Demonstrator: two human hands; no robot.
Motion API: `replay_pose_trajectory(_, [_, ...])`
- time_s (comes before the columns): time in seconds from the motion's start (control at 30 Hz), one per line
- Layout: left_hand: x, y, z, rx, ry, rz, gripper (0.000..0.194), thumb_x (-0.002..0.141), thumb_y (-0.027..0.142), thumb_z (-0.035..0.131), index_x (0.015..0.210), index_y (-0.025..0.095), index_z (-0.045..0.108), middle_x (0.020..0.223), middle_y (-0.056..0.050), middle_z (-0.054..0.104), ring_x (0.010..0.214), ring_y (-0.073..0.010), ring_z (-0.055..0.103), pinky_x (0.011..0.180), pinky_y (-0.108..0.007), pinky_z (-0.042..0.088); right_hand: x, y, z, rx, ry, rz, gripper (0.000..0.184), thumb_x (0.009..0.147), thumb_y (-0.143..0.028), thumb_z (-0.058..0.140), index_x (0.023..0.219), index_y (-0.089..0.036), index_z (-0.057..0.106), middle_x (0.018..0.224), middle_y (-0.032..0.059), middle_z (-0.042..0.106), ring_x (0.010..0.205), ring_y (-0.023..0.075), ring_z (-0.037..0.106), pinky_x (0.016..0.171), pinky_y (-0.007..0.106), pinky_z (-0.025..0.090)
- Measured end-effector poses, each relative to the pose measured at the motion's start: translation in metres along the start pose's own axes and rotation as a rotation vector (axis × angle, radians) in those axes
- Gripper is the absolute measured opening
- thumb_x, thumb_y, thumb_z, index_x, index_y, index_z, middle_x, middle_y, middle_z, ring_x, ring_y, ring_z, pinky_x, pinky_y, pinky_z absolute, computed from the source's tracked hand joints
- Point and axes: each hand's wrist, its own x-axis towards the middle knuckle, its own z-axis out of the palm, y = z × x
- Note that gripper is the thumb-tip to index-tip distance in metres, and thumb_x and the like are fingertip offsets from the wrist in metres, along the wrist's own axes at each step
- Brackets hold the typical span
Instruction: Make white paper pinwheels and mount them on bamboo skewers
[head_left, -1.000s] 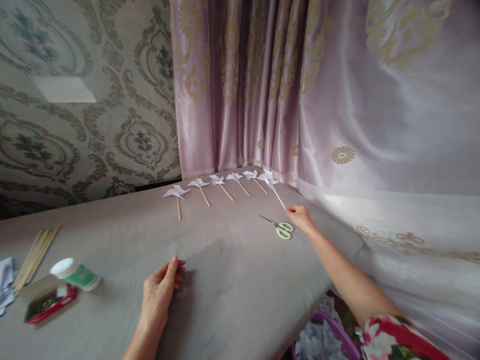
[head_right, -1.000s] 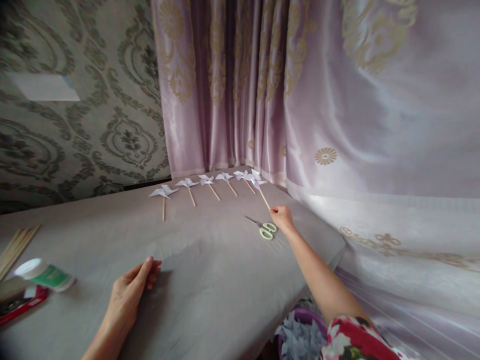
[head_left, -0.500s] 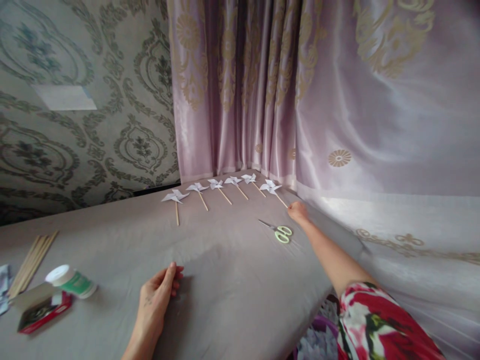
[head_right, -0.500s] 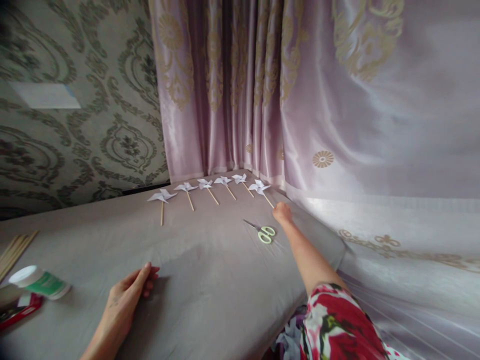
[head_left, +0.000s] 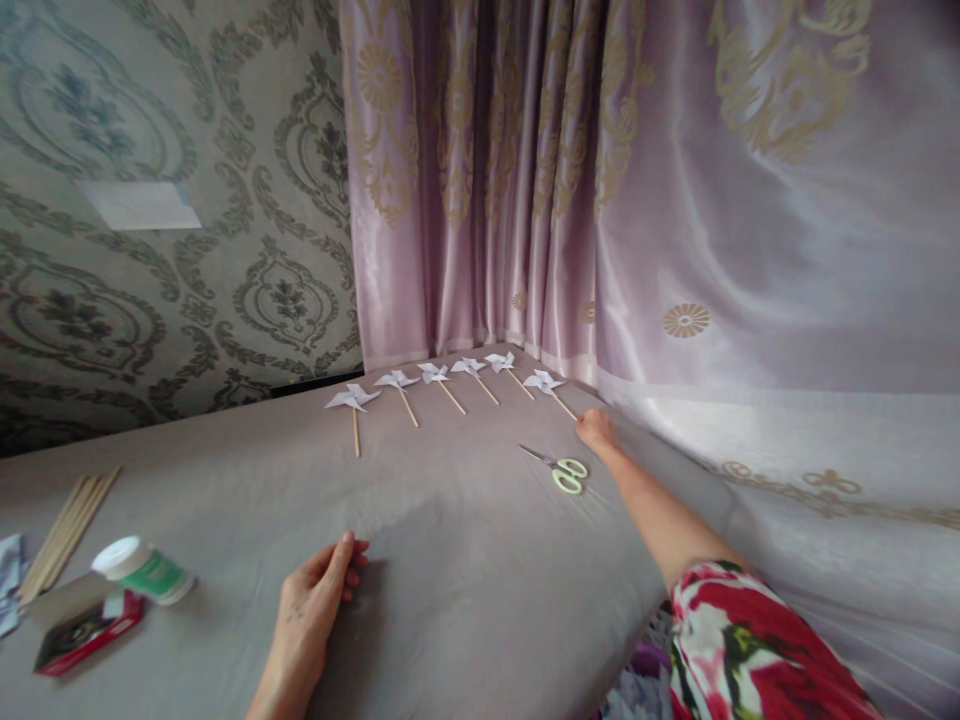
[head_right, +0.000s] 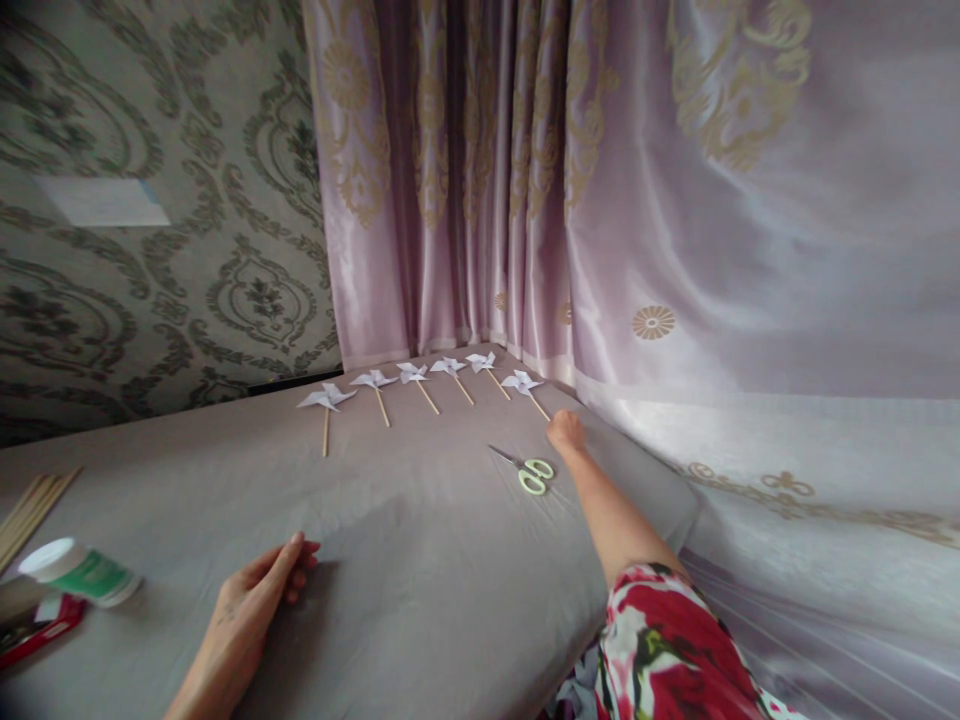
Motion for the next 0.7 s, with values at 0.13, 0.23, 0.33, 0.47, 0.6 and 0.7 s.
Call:
replay_pose_trajectory(0.13, [-0.001,0.000,-0.001,0.004,-0.010,-0.003,0.074,0.041,0.076,0.066,0.073,0.009,0.071,0.061,-0.004,0.061,0.053,-0.0130,0.047,0.050,-0.026,0.039,-0.004,0.004,0.003,0.014,0.019,-0.030,0.034,0.090,-0.035,0.056,0.119,-0.017,0.054,0.120,0.0086,0.057,0.101,0.0206,0.059,0.084,0.042,0.052])
replay_pose_trajectory(0.23, [-0.001,-0.001,-0.002,0.015,-0.014,-0.003,0.074,0.043,0.076,0.065,0.074,0.009,0.071,0.061,-0.004,0.061,0.052,-0.0130,0.047,0.051,-0.026,0.039,-0.008,0.008,0.004,0.026,0.049,-0.055,0.028,0.090,-0.033,0.054,0.112,-0.016,0.060,0.113,0.0088,0.062,0.100,0.0206,0.061,0.085,0.038,0.050])
replay_pose_trajectory(0.33, [0.000,-0.001,-0.001,0.026,-0.014,0.008,0.074,0.044,0.077,0.064,0.074,0.009,0.071,0.060,-0.004,0.061,0.052,-0.0132,0.047,0.051,-0.026,0.039,-0.012,0.011,0.005,0.040,0.096,-0.076,0.023,0.089,-0.025,0.051,0.101,-0.017,0.069,0.104,0.0112,0.069,0.102,0.0214,0.063,0.083,0.028,0.047])
replay_pose_trajectory(0.47, [-0.001,0.000,-0.001,0.031,-0.005,0.017,0.074,0.044,0.077,0.064,0.073,0.010,0.071,0.061,-0.005,0.062,0.052,-0.0132,0.048,0.050,-0.026,0.040,-0.014,0.014,0.008,0.061,0.145,-0.078,0.027,0.086,-0.020,0.050,0.102,-0.018,0.072,0.102,0.0121,0.071,0.100,0.0215,0.065,0.079,0.024,0.045])
replay_pose_trajectory(0.6, [-0.001,-0.002,-0.001,0.016,-0.009,0.018,0.073,0.043,0.076,0.066,0.072,0.010,0.071,0.061,-0.006,0.062,0.052,-0.0133,0.048,0.049,-0.026,0.040,-0.014,0.013,0.013,0.088,0.181,-0.057,0.029,0.086,-0.020,0.049,0.104,-0.017,0.071,0.103,0.0131,0.071,0.096,0.0214,0.066,0.077,0.024,0.045])
replay_pose_trajectory(0.7, [0.000,-0.003,-0.002,0.015,-0.017,0.029,0.072,0.045,0.076,0.065,0.073,0.010,0.071,0.061,-0.005,0.062,0.052,-0.0134,0.048,0.049,-0.026,0.040,-0.014,0.012,0.017,0.117,0.201,-0.041,0.030,0.086,-0.021,0.047,0.105,-0.017,0.071,0.104,0.0138,0.070,0.096,0.0216,0.065,0.079,0.025,0.045])
